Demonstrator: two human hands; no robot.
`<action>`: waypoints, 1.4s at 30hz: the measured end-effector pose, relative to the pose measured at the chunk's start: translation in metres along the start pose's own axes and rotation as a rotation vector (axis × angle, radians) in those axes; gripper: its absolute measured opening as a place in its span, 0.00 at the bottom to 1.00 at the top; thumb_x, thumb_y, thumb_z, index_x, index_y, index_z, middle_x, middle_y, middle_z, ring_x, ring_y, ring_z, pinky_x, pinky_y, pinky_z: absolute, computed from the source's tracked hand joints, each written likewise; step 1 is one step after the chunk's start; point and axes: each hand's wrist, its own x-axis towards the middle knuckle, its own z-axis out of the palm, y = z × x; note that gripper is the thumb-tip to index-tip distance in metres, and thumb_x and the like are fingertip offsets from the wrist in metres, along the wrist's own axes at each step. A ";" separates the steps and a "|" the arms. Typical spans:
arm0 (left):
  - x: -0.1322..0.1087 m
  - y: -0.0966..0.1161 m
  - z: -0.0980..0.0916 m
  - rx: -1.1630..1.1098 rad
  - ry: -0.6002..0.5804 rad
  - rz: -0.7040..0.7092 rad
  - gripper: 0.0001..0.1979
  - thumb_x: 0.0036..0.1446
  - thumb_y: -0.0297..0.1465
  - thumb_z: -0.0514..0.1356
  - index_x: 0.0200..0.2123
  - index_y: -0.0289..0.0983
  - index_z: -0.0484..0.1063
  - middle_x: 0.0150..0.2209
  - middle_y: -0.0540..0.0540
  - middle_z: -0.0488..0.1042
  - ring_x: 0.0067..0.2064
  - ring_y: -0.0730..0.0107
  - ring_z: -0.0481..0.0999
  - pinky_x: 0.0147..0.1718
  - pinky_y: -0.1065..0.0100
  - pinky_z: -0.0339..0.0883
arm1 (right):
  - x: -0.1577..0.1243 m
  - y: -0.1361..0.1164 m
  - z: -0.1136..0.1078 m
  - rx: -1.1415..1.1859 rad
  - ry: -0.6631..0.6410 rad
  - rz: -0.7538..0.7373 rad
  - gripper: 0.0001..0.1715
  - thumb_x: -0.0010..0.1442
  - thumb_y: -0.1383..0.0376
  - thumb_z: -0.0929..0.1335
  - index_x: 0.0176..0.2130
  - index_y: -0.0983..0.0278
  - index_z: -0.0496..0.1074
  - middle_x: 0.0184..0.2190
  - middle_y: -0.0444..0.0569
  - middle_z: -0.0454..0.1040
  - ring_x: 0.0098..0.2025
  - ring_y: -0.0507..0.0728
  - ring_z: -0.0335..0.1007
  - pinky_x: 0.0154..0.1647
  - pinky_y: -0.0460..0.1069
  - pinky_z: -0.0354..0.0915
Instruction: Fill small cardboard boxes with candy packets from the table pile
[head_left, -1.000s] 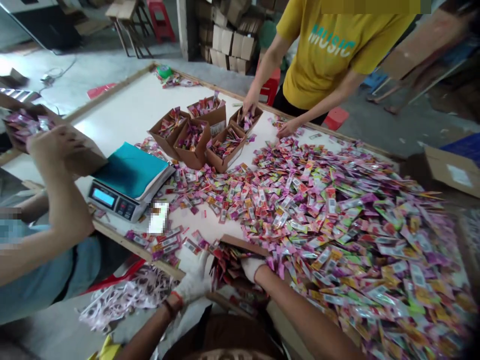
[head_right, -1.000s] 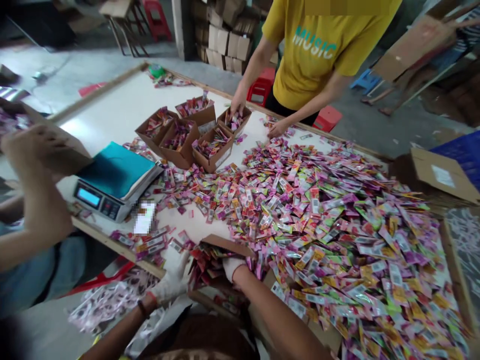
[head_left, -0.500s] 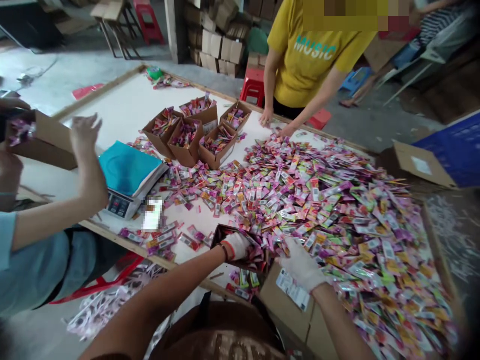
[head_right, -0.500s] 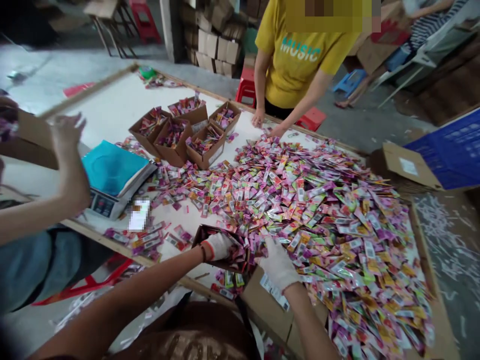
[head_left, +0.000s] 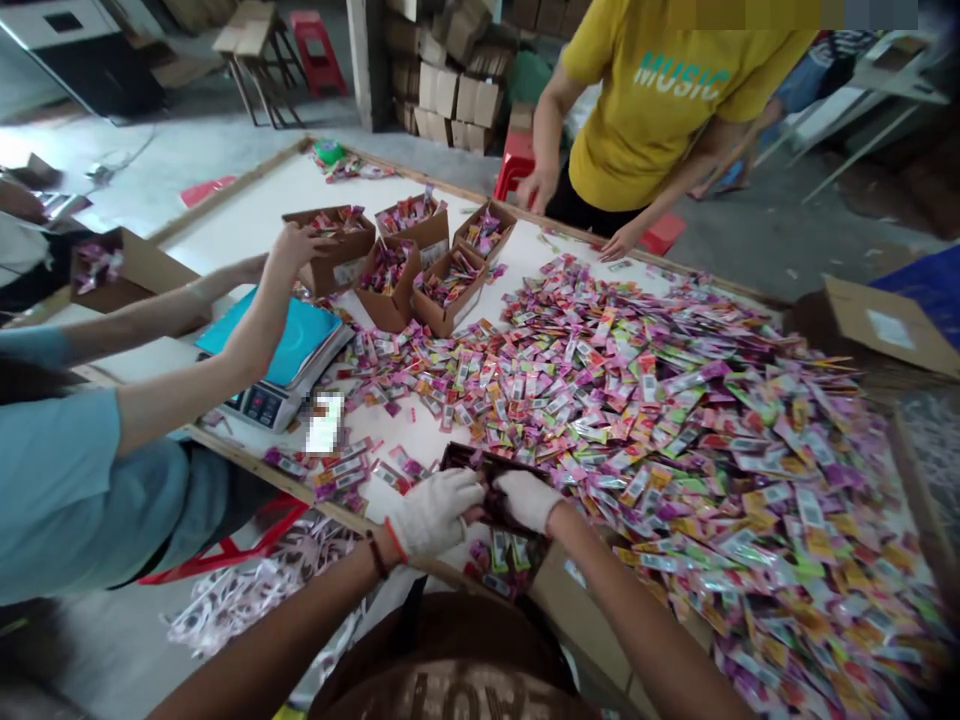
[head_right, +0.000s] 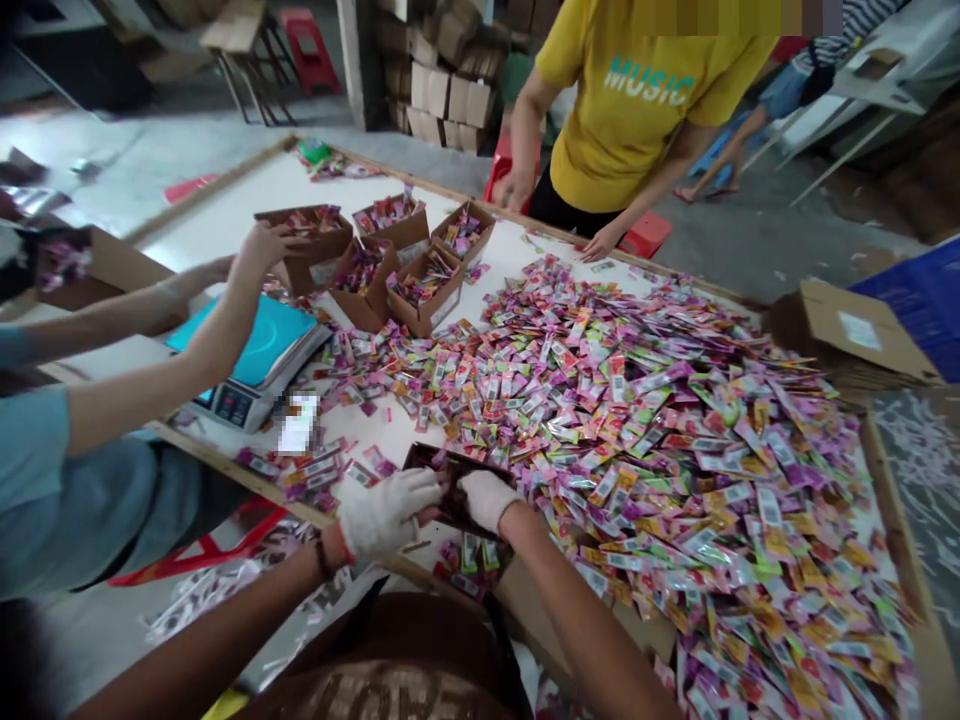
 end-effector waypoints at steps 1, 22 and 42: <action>0.007 0.003 0.013 0.021 -0.027 0.027 0.14 0.62 0.37 0.50 0.41 0.37 0.71 0.42 0.40 0.72 0.46 0.58 0.69 0.49 0.59 0.61 | -0.007 0.009 -0.011 0.023 0.002 -0.021 0.16 0.52 0.74 0.65 0.40 0.66 0.77 0.41 0.53 0.78 0.43 0.57 0.72 0.46 0.47 0.64; -0.053 -0.031 -0.008 -0.276 0.531 -0.661 0.12 0.59 0.38 0.54 0.34 0.37 0.71 0.32 0.48 0.71 0.36 0.70 0.70 0.36 0.71 0.63 | 0.052 0.130 -0.017 -0.563 0.063 0.004 0.17 0.59 0.73 0.58 0.37 0.65 0.74 0.35 0.55 0.76 0.44 0.61 0.69 0.57 0.62 0.49; 0.004 -0.032 0.022 -0.083 0.159 -0.708 0.21 0.49 0.25 0.51 0.49 0.35 0.66 0.46 0.39 0.74 0.47 0.61 0.72 0.43 0.67 0.63 | 0.020 -0.012 0.000 -0.112 0.126 -0.002 0.24 0.55 0.72 0.64 0.52 0.71 0.67 0.47 0.61 0.73 0.47 0.61 0.71 0.48 0.53 0.64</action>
